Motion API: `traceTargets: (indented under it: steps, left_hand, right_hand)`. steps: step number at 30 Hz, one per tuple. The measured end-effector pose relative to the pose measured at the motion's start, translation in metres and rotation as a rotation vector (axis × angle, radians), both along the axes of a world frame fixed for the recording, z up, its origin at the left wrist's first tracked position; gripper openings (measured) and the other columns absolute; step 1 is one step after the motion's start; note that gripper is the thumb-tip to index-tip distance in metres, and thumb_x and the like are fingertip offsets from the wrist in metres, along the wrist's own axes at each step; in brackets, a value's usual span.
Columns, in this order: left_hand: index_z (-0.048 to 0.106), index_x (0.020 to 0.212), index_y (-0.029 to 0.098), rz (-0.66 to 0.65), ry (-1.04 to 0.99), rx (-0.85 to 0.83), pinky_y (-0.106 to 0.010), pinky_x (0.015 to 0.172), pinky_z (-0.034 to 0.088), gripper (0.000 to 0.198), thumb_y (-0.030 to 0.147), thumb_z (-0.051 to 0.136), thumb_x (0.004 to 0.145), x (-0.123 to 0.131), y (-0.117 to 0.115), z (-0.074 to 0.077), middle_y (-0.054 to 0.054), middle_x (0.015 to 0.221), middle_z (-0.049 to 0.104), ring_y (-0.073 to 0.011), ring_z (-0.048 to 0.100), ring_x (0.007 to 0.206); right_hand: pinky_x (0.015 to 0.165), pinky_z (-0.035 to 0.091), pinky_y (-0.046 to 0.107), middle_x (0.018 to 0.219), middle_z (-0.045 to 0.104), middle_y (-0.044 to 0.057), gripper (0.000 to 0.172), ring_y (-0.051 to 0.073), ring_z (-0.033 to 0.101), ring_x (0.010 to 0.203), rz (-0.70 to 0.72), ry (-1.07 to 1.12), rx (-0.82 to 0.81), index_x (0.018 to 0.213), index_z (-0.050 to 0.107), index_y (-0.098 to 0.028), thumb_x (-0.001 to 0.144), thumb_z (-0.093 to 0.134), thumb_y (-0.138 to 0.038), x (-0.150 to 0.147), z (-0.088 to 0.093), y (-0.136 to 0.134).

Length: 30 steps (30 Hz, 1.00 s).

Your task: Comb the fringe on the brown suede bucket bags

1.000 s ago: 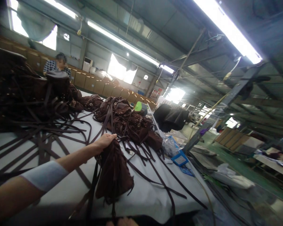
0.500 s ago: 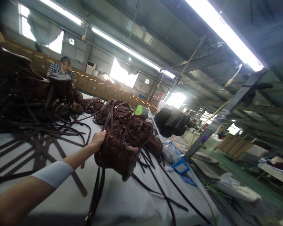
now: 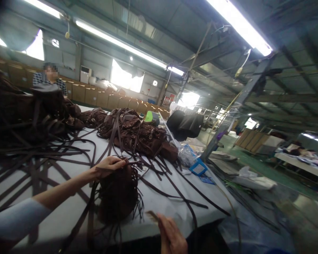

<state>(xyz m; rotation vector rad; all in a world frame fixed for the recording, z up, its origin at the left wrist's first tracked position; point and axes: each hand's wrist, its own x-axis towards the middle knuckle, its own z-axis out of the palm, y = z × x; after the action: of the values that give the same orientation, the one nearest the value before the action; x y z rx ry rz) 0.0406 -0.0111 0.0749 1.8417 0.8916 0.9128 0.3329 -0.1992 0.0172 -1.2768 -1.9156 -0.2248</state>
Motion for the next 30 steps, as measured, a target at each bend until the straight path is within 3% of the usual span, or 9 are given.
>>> traceTargets:
  steps: [5, 9, 13, 19, 24, 30]
  left_hand:
    - [0.058, 0.062, 0.015, -0.067, -0.016, -0.129, -0.024, 0.044, 0.017, 0.057, 0.069, 0.046, 0.075, -0.003, -0.01, 0.011, 0.005, 0.048, 0.037, -0.0086, 0.028, 0.044]
    - [0.065, 0.068, 0.012, -0.101, -0.059, -0.212, -0.023, 0.045, 0.028, 0.064, 0.073, 0.047, 0.071, 0.003, -0.019, 0.019, -0.001, 0.054, 0.053, -0.0116, 0.043, 0.047]
    - [0.067, 0.07, 0.011, -0.084, -0.118, -0.242, -0.023, 0.049, 0.034, 0.062, 0.071, 0.052, 0.069, 0.008, -0.016, 0.017, -0.004, 0.061, 0.06, -0.0133, 0.05, 0.054]
    - [0.061, 0.063, 0.013, -0.01, -0.157, -0.269, -0.023, 0.043, 0.026, 0.06, 0.072, 0.052, 0.069, 0.012, 0.001, -0.003, 0.001, 0.05, 0.052, -0.01, 0.04, 0.044]
    - [0.057, 0.06, 0.015, 0.041, -0.154, -0.253, -0.023, 0.042, 0.021, 0.06, 0.073, 0.049, 0.069, 0.022, 0.006, -0.013, 0.004, 0.046, 0.043, -0.008, 0.033, 0.041]
    - [0.048, 0.05, 0.017, 0.187, -0.15, -0.211, -0.023, 0.042, 0.017, 0.056, 0.07, 0.05, 0.069, 0.036, 0.016, -0.025, 0.006, 0.042, 0.034, -0.0076, 0.028, 0.041]
  right_hand:
    - [0.065, 0.052, 0.023, 0.084, 0.063, 0.003, 0.036, 0.014, 0.062, 0.074, 0.197, 0.084, 0.066, 0.127, 0.054, -0.025, 0.092, 0.047, -0.016, -0.054, 0.051, 0.049]
    - [0.069, 0.049, 0.028, 0.086, 0.06, 0.004, 0.041, 0.015, 0.057, 0.078, 0.287, -0.132, 0.132, 0.13, 0.051, -0.027, 0.093, 0.043, -0.011, -0.085, 0.068, 0.082]
    - [0.066, 0.046, 0.028, 0.082, 0.058, 0.005, 0.042, 0.016, 0.054, 0.074, 0.274, -0.303, 0.105, 0.129, 0.053, -0.022, 0.092, 0.038, -0.009, -0.098, 0.059, 0.097]
    - [0.062, 0.044, 0.027, 0.079, 0.057, 0.005, 0.049, 0.017, 0.052, 0.071, 0.264, -0.449, -0.029, 0.13, 0.051, -0.017, 0.085, 0.037, -0.003, -0.092, 0.027, 0.08]
    - [0.058, 0.042, 0.027, 0.078, 0.056, 0.005, 0.055, 0.016, 0.052, 0.069, 0.255, -0.44, -0.086, 0.132, 0.049, -0.015, 0.08, 0.037, 0.0, -0.082, 0.013, 0.063]
    - [0.054, 0.042, 0.026, 0.071, 0.057, 0.003, 0.049, 0.016, 0.055, 0.065, 0.277, -0.33, -0.101, 0.133, 0.046, -0.016, 0.087, 0.035, -0.005, -0.069, 0.004, 0.046]
